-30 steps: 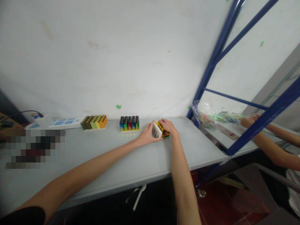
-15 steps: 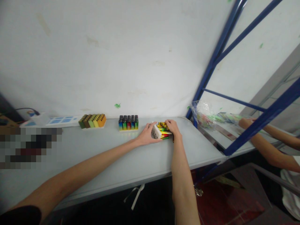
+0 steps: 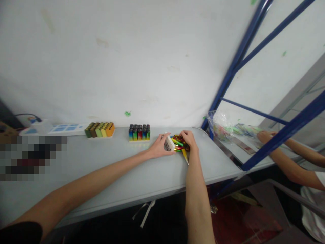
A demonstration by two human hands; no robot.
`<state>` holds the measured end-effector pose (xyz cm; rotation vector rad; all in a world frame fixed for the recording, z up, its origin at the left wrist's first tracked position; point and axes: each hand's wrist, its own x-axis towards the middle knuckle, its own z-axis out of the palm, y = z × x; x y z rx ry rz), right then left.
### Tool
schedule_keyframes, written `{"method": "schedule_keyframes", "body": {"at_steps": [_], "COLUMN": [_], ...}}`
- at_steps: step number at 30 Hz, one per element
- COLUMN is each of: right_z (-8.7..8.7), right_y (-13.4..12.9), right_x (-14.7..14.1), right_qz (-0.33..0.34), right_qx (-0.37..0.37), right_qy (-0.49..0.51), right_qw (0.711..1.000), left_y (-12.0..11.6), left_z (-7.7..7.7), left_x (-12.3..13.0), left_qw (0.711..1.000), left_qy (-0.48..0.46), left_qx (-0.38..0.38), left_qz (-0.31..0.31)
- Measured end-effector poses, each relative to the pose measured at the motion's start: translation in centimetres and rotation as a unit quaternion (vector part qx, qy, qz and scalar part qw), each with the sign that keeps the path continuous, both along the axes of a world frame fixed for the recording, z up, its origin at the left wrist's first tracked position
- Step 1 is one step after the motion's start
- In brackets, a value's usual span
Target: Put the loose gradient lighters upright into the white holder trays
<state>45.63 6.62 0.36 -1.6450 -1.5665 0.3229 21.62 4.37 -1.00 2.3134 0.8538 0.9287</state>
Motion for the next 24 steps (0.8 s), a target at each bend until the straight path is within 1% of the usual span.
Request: {"method": "schedule_keyframes", "body": {"at_steps": [7,12,14,19,24], "right_z": [0.1,0.8,1.2,1.8,1.7], "right_y": [-0.1,-0.3,-0.4,-0.4,-0.4], "right_x": [-0.4,-0.8,-1.2,-3.3,-4.9], "right_qz": [-0.009,0.003,0.022,0.095,0.122], "right_qx": [-0.001,-0.012,-0.021,-0.051,-0.073], "right_qy": [-0.035,-0.073,-0.090,-0.130,-0.164], "right_qw": [0.999,0.997,0.995,0.986,0.976], "left_y": [-0.1,-0.1,0.0,0.0,0.2], "left_z": [0.0,0.0,0.0,-0.1,-0.2], "left_x": [0.0,-0.1,-0.1,-0.2,-0.2], "left_qw": [1.000,1.000,1.000,1.000,0.999], "left_qy": [-0.007,-0.011,-0.010,-0.018,-0.039], "left_qx": [-0.001,-0.005,-0.003,0.005,-0.001], "left_qz": [-0.002,-0.003,-0.003,-0.015,-0.027]}}
